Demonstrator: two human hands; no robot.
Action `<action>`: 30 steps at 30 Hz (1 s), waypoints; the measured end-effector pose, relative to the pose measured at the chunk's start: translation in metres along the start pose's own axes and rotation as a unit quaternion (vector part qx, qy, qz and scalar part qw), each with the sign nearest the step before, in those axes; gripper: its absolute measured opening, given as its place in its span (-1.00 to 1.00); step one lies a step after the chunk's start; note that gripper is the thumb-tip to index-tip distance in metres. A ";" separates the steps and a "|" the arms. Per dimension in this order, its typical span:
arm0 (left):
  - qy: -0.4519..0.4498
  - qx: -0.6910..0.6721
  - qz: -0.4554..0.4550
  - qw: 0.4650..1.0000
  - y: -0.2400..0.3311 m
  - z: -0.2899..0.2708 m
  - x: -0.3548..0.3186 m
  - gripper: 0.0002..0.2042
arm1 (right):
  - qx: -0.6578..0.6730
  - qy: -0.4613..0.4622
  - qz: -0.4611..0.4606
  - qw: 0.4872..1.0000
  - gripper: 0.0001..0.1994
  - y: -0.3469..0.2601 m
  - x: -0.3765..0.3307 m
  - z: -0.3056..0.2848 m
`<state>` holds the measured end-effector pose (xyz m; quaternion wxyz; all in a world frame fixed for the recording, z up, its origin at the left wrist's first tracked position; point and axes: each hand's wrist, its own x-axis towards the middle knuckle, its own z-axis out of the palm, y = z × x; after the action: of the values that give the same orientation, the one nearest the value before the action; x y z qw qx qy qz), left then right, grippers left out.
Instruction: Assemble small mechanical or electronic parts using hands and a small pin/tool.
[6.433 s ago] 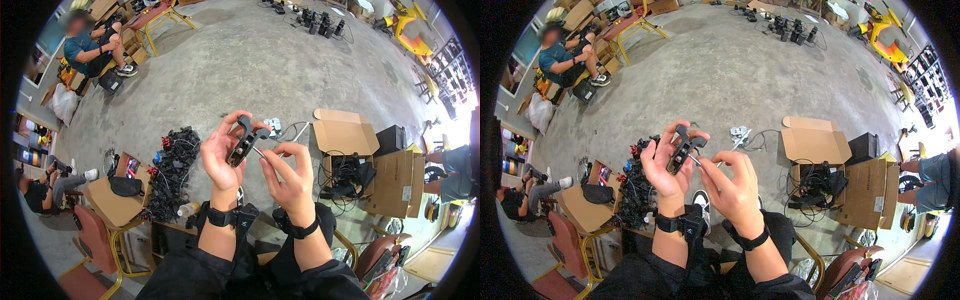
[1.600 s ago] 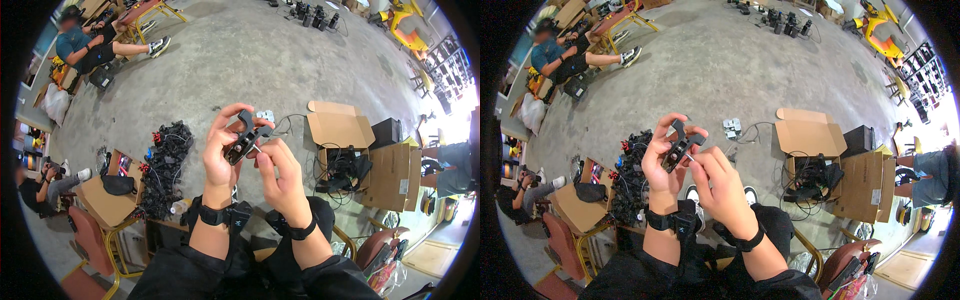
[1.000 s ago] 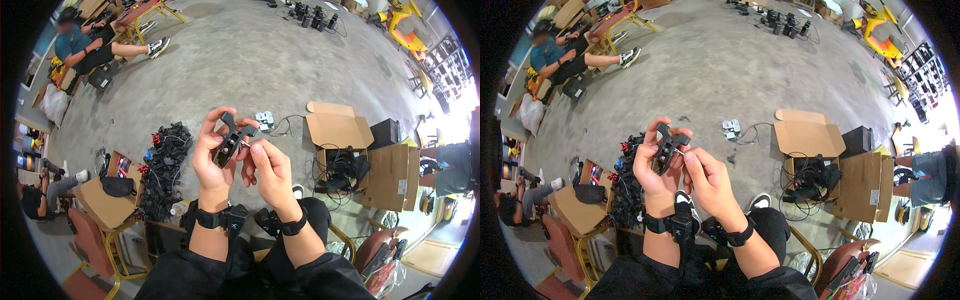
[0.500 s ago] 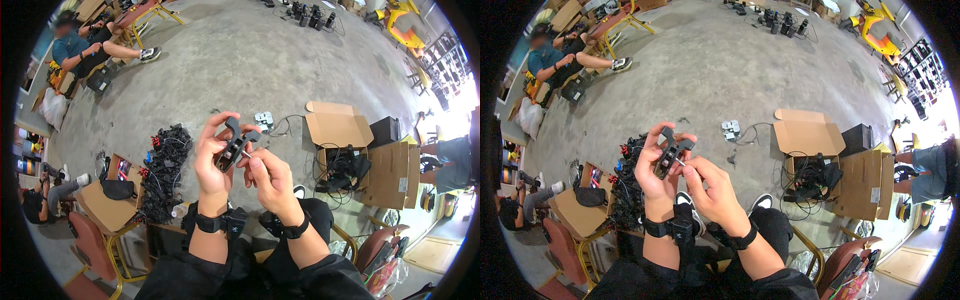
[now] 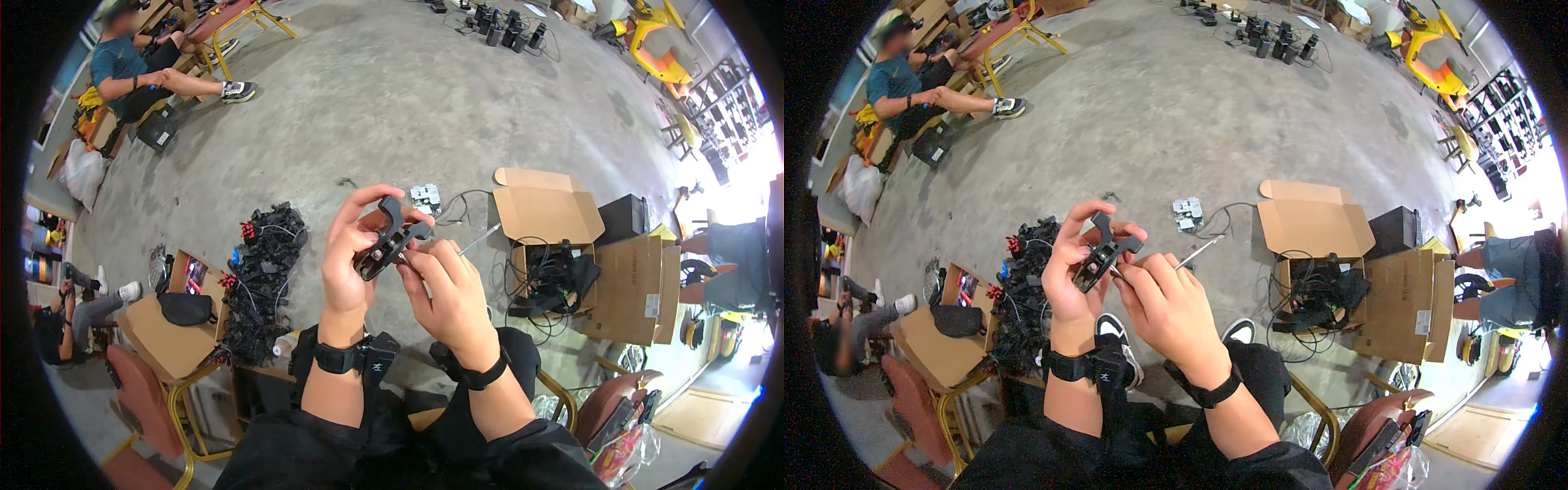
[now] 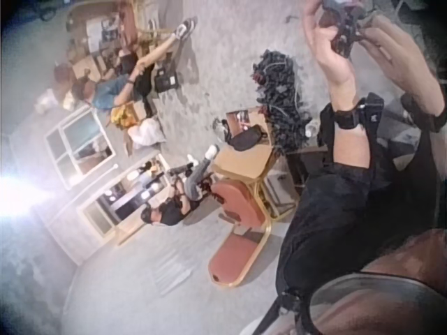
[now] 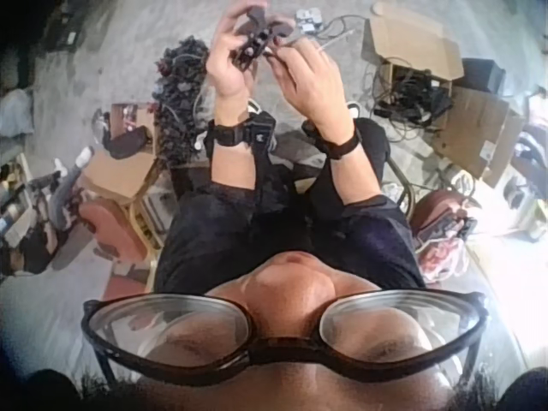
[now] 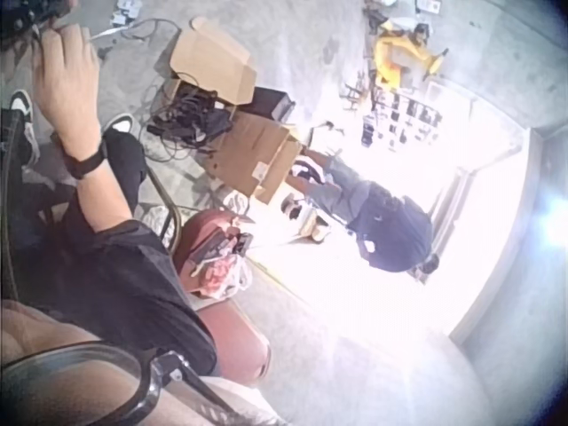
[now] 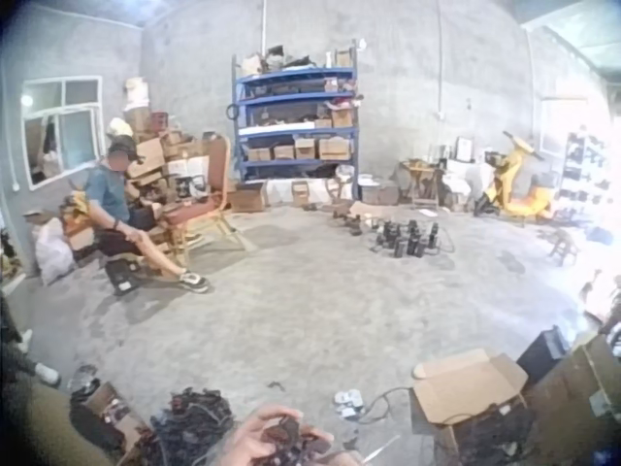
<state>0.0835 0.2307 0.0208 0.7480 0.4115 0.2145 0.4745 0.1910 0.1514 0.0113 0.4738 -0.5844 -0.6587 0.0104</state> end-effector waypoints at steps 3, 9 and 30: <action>-0.018 0.002 -0.012 1.000 0.000 -0.003 0.003 -0.53 | 0.050 -0.056 0.058 0.995 -0.87 0.000 -0.003 -0.004; 0.002 0.029 -0.030 0.999 0.006 0.006 0.002 -0.52 | 0.176 -0.095 0.161 0.967 -0.92 -0.003 0.003 -0.015; 0.031 0.043 -0.045 0.998 -0.002 0.000 0.006 -0.53 | 0.024 -0.058 0.102 0.993 -0.76 0.000 -0.004 0.001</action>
<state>0.0878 0.2353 0.0196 0.7429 0.4187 0.2761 0.4434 0.1896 0.1488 0.0076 0.4453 -0.6355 -0.6213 0.1089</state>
